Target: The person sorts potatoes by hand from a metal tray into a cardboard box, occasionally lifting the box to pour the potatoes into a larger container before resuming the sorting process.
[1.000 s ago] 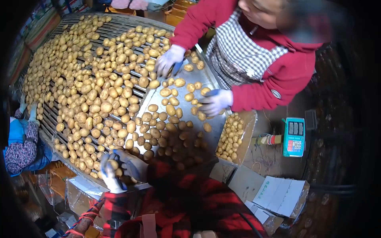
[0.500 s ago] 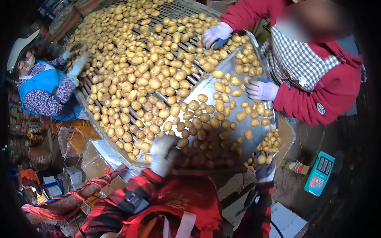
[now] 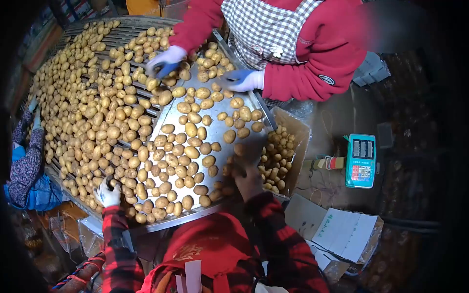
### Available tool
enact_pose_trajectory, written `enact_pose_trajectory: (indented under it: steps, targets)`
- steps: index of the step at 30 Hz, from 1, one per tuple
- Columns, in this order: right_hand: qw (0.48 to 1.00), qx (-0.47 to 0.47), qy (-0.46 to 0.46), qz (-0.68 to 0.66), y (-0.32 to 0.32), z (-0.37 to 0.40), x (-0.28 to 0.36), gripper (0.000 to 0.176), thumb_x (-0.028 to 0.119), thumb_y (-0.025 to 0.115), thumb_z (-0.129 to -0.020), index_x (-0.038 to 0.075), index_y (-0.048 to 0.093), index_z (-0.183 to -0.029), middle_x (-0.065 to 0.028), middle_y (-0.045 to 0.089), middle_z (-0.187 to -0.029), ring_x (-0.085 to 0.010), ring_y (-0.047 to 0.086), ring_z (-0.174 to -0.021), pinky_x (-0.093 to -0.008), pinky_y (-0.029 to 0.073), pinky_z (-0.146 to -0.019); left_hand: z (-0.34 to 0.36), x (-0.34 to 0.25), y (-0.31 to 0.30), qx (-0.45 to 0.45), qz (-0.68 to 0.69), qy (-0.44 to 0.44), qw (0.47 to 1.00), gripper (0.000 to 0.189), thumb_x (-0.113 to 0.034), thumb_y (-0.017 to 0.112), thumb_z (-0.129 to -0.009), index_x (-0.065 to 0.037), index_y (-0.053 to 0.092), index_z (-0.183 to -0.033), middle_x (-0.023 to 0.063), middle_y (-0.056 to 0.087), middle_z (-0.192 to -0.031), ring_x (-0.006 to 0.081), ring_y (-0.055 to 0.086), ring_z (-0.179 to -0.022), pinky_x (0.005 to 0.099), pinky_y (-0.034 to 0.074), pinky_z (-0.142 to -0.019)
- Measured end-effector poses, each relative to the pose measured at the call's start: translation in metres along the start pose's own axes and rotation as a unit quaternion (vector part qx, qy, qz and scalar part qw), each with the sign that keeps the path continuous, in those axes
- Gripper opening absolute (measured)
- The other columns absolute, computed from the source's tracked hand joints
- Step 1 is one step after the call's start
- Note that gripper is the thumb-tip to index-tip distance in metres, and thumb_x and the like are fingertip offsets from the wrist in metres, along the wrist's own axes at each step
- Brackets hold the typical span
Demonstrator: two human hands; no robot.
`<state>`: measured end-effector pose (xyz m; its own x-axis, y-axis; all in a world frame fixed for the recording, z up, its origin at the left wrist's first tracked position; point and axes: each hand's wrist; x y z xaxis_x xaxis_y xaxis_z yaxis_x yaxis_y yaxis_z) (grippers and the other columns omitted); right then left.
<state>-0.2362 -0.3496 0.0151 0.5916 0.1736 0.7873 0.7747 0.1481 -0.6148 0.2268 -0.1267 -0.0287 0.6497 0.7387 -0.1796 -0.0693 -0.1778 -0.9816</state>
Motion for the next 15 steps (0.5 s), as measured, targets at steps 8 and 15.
enact_pose_trajectory:
  steps: [8,15]
  targets:
    - [0.822,0.194,0.009,0.535,0.102,-0.197,0.019,0.031,0.017,0.061,-0.092,0.01,0.069,-0.12,-0.0116,0.07,-0.122,-0.0272,0.073,-0.101,-0.0443,0.059,-0.082,0.069,-0.074,-0.048,-0.103,0.169,0.062,0.978,0.046,-0.018,0.076,-0.078,-0.014,0.066,-0.123,0.007,0.065,-0.121,0.0299,0.056,-0.124,0.0551,0.026,-0.117]
    - [0.953,0.134,-0.057,0.265,0.091,-0.168,0.069,0.044,0.02,0.068,-0.087,0.003,0.06,-0.126,-0.0185,0.069,-0.115,-0.0329,0.071,-0.098,-0.0441,0.059,-0.077,0.089,-0.133,-0.056,-0.008,0.473,-0.023,0.881,0.045,-0.016,0.074,-0.083,-0.007,0.064,-0.126,0.0144,0.063,-0.123,0.0336,0.055,-0.123,0.0492,0.028,-0.118]
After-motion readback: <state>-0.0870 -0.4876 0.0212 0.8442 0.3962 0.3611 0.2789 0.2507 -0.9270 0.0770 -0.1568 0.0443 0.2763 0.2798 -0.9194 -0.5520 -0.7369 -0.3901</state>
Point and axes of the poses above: each hand's wrist, its own z-axis away from the middle knuckle, its own y-axis out of the palm, x = y × z
